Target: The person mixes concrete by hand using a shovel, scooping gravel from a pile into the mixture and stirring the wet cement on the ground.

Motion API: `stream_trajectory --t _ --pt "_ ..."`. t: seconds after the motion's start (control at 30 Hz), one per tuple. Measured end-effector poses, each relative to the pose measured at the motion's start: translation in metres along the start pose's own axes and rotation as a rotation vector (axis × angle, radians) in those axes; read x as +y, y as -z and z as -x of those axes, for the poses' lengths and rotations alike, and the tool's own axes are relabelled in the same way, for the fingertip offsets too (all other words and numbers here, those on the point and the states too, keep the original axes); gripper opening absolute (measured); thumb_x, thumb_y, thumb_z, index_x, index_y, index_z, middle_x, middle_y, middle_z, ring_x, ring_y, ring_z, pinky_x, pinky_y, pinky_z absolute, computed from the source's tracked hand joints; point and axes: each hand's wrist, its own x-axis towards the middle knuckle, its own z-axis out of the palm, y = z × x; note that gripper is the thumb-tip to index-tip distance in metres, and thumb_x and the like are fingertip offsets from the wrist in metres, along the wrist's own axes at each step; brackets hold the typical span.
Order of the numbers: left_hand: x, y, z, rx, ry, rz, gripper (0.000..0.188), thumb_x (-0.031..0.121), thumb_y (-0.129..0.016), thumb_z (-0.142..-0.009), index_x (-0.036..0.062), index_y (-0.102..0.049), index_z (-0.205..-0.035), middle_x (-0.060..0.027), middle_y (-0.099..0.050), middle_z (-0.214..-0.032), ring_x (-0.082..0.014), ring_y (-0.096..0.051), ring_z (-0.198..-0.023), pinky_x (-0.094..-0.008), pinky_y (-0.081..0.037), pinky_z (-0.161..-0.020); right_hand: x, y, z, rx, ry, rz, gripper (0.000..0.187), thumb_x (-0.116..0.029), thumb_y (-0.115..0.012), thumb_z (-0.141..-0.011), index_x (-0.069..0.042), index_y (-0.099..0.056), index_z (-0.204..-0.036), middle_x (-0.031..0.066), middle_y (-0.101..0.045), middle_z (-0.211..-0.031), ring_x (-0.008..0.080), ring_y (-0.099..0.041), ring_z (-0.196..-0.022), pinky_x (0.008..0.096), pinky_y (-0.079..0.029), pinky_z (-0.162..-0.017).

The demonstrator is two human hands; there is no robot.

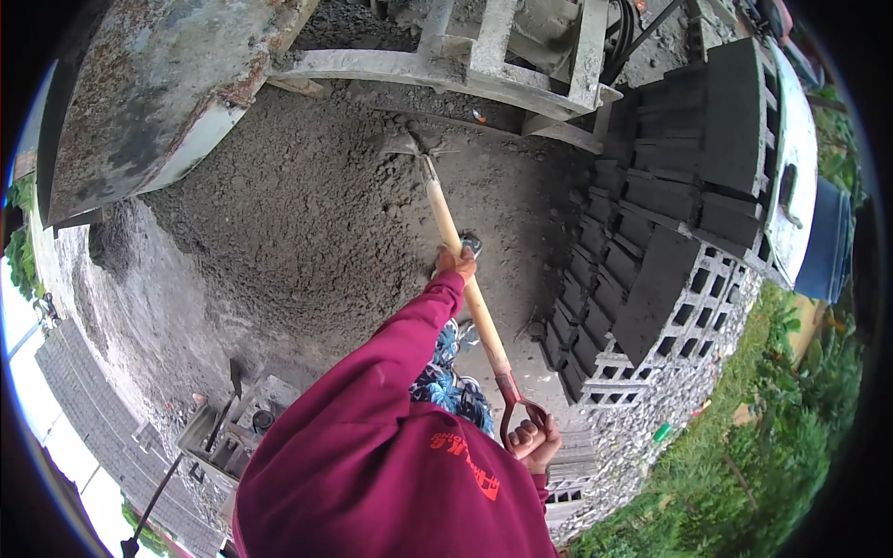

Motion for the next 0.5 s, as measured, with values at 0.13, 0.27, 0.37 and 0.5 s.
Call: stream_trajectory --t 0.13,0.27,0.37,0.5 --pt "0.042 0.033 -0.059 0.024 0.011 -0.041 0.06 0.035 -0.061 -0.085 -0.0057 -0.036 -0.122 -0.0312 -0.058 -0.114 -0.0403 -0.064 -0.099 -0.0465 -0.054 -0.086 0.026 -0.032 -0.073 -0.065 -0.006 -0.023 0.047 -0.039 -0.049 -0.092 0.001 -0.06 -0.115 0.0019 -0.055 -0.061 0.0171 -0.051 -0.05 0.0373 -0.044 -0.055" --pt "0.039 0.041 -0.094 0.016 0.014 -0.07 0.061 0.035 -0.061 -0.085 -0.0078 -0.035 -0.121 -0.0304 -0.059 -0.11 -0.0409 -0.064 -0.098 -0.0454 -0.054 -0.085 0.037 -0.055 -0.087 -0.05 -0.021 0.041 0.048 -0.037 -0.047 -0.093 0.0 -0.056 -0.122 0.0008 -0.055 -0.063 0.0159 -0.051 -0.051 0.0356 -0.043 -0.056" --pt "0.019 0.02 -0.053 -0.039 -0.023 -0.112 0.063 0.033 -0.062 -0.084 -0.0096 -0.034 -0.122 -0.0323 -0.058 -0.112 -0.0424 -0.062 -0.102 -0.0448 -0.052 -0.09 0.029 -0.039 -0.047 0.057 0.031 0.019 0.047 -0.037 -0.046 -0.092 -0.002 -0.057 -0.122 -0.0002 -0.055 -0.062 0.0164 -0.051 -0.05 0.0363 -0.044 -0.055" --pt "-0.05 -0.022 -0.001 -0.092 -0.023 -0.127 0.061 0.037 -0.06 -0.086 -0.0106 -0.038 -0.116 -0.0306 -0.059 -0.107 -0.0405 -0.063 -0.096 -0.0436 -0.051 -0.084 -0.005 0.005 0.022 0.057 0.038 0.038 0.045 -0.036 -0.046 -0.091 -0.004 -0.059 -0.12 0.0006 -0.056 -0.062 0.0182 -0.052 -0.049 0.0387 -0.044 -0.054"
